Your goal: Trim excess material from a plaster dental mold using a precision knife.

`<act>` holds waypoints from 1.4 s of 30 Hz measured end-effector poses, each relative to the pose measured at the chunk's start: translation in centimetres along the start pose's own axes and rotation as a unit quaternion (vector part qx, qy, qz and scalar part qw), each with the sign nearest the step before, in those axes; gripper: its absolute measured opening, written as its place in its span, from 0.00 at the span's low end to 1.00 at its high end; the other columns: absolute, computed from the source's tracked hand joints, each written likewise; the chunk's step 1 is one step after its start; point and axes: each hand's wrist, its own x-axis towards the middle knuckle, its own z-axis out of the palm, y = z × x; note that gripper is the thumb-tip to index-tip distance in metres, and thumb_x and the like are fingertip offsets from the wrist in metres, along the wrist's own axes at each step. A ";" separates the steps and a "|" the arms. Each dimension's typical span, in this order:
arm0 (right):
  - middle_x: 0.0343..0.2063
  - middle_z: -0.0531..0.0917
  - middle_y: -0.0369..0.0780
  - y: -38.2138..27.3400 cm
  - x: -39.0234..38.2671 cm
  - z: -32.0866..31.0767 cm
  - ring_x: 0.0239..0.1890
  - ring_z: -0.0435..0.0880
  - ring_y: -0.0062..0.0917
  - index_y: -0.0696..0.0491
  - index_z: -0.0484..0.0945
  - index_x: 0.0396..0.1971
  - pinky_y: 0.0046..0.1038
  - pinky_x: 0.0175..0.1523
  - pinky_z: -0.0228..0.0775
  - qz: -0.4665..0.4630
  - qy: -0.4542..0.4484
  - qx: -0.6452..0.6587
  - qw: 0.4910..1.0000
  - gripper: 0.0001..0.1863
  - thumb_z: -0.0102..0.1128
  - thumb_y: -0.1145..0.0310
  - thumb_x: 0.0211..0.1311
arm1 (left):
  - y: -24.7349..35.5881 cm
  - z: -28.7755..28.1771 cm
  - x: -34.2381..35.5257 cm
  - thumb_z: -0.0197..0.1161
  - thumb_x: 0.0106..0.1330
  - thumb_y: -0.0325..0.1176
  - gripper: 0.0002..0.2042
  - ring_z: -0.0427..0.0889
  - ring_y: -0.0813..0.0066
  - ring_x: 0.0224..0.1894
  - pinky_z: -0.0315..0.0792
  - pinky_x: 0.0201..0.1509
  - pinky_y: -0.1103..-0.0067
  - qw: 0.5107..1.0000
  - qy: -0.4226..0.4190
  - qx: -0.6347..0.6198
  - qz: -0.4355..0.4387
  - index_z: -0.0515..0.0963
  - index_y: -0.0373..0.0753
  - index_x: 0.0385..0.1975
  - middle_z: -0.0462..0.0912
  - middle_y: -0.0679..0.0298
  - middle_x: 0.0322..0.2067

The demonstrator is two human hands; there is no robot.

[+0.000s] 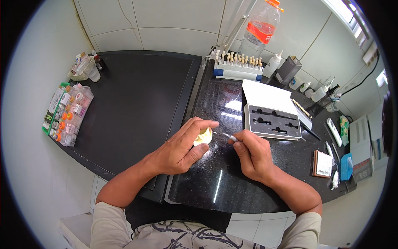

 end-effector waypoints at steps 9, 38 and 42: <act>0.30 0.85 0.46 -0.5 0.2 0.1 0.27 0.88 0.39 0.58 0.82 0.44 0.36 0.31 0.76 0.034 -0.042 -0.018 0.998 0.07 0.65 0.70 0.75 | 0.2 0.0 -0.1 0.59 0.80 0.41 0.31 0.75 0.57 0.57 0.70 0.64 0.64 0.996 0.026 0.079 0.029 0.60 0.33 0.76 0.69 0.47 0.59; 0.21 0.73 0.34 -1.3 -0.6 1.0 0.13 0.75 0.27 0.50 0.79 0.33 0.33 0.17 0.65 -0.043 -0.076 -0.194 0.977 0.11 0.70 0.62 0.72 | 0.1 0.9 0.2 0.76 0.62 0.38 0.24 0.79 0.54 0.46 0.77 0.48 0.62 0.975 0.054 0.197 0.083 0.75 0.35 0.54 0.76 0.53 0.46; 0.22 0.73 0.34 -1.1 -0.6 1.1 0.13 0.74 0.26 0.50 0.80 0.35 0.32 0.17 0.65 -0.041 -0.083 -0.192 0.977 0.11 0.71 0.61 0.72 | 0.3 0.9 0.2 0.75 0.62 0.37 0.23 0.78 0.55 0.45 0.77 0.46 0.62 0.971 0.054 0.215 0.090 0.76 0.35 0.54 0.75 0.54 0.45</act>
